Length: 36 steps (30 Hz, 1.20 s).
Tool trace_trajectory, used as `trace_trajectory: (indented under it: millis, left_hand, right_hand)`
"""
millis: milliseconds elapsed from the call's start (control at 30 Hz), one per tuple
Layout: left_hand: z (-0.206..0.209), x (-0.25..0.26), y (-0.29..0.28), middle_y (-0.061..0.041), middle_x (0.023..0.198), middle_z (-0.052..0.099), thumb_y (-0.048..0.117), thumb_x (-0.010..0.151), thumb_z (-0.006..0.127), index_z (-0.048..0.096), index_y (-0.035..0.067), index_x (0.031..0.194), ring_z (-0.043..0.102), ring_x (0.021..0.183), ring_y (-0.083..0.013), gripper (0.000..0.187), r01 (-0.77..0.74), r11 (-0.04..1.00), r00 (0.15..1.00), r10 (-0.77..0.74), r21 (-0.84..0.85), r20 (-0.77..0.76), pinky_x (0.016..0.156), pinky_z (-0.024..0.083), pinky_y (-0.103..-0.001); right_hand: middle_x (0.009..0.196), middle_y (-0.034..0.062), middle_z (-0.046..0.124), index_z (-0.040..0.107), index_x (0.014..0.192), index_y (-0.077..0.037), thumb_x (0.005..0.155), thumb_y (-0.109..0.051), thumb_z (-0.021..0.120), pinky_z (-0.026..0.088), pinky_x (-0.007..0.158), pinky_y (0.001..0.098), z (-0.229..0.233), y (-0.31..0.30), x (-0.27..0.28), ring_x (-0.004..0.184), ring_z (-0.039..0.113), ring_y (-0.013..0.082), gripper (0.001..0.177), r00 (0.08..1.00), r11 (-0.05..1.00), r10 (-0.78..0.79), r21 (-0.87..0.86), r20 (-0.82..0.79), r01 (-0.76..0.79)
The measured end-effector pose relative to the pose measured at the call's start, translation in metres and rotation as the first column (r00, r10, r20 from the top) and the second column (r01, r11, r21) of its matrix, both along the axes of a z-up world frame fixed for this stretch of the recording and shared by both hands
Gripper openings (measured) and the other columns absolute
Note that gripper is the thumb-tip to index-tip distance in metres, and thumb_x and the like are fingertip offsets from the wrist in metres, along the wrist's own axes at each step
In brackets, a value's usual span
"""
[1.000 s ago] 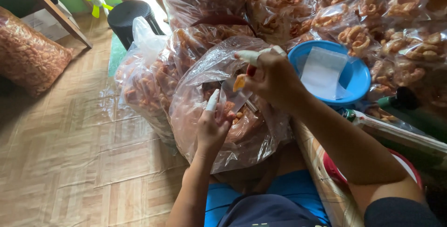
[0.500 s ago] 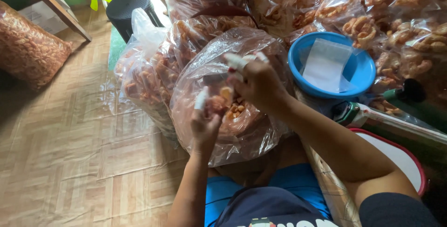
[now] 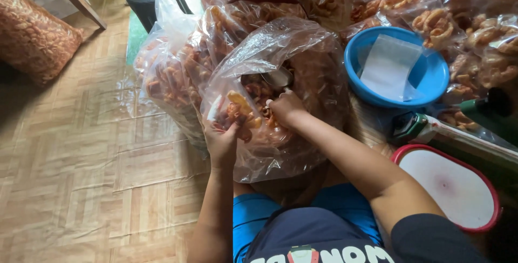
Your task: Scooping snacks from a large bag into small plastic bags and sealing them with a heat sealer.
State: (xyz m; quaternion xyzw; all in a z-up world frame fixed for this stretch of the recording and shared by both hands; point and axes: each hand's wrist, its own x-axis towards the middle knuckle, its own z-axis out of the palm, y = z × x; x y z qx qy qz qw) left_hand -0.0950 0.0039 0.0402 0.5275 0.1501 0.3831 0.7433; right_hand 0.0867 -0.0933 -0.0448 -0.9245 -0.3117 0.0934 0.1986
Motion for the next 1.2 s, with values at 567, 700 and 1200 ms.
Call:
trace_trajectory:
  millis: [567, 700, 1200]
  left_hand:
    - [-0.003, 0.023, -0.018, -0.015, 0.084, 0.061, -0.009, 0.059, 0.074, 0.042, 0.004, 0.127, 0.061, 0.058, -0.0153, 0.076, 0.281, 0.96, 0.958, -0.281, -0.009, -0.063, 0.038, 0.05, -0.022]
    - [0.006, 0.035, -0.035, -0.018, 0.091, 0.059, -0.013, 0.06, 0.068, 0.038, 0.005, 0.13, 0.06, 0.076, -0.0191, 0.078, 0.473, 0.879, 0.879, -0.465, 0.066, -0.104, 0.062, 0.056, -0.029]
    - [0.004, 0.063, -0.061, -0.021, 0.08, 0.062, -0.016, 0.056, 0.072, 0.048, -0.002, 0.118, 0.059, 0.057, -0.0202, 0.068, 0.855, 0.519, 0.518, -0.851, -0.013, 0.093, 0.043, 0.052, -0.031]
  right_hand:
    - [0.077, 0.016, 0.063, 0.058, 0.111, 0.003, 0.071, -0.002, 0.071, 0.043, 0.04, 0.019, 0.225, -0.084, -0.037, 0.05, 0.052, 0.0139, 0.043, 0.849, 0.858, 0.136, 0.367, 0.511, -0.359]
    - [0.08, 0.0115, 0.064, 0.059, 0.096, -0.005, 0.07, -0.022, 0.072, 0.038, 0.07, 0.0326, 0.245, -0.099, -0.041, 0.072, 0.053, 0.024, 0.034, 0.781, 0.874, 0.214, 0.243, 0.587, -0.422]
    - [0.082, 0.011, 0.066, 0.064, 0.099, -0.006, 0.072, -0.014, 0.062, 0.029, 0.1, 0.0434, 0.217, -0.121, -0.039, 0.097, 0.059, 0.0228, 0.028, 0.592, 0.696, 0.547, 0.072, 0.591, -0.714]
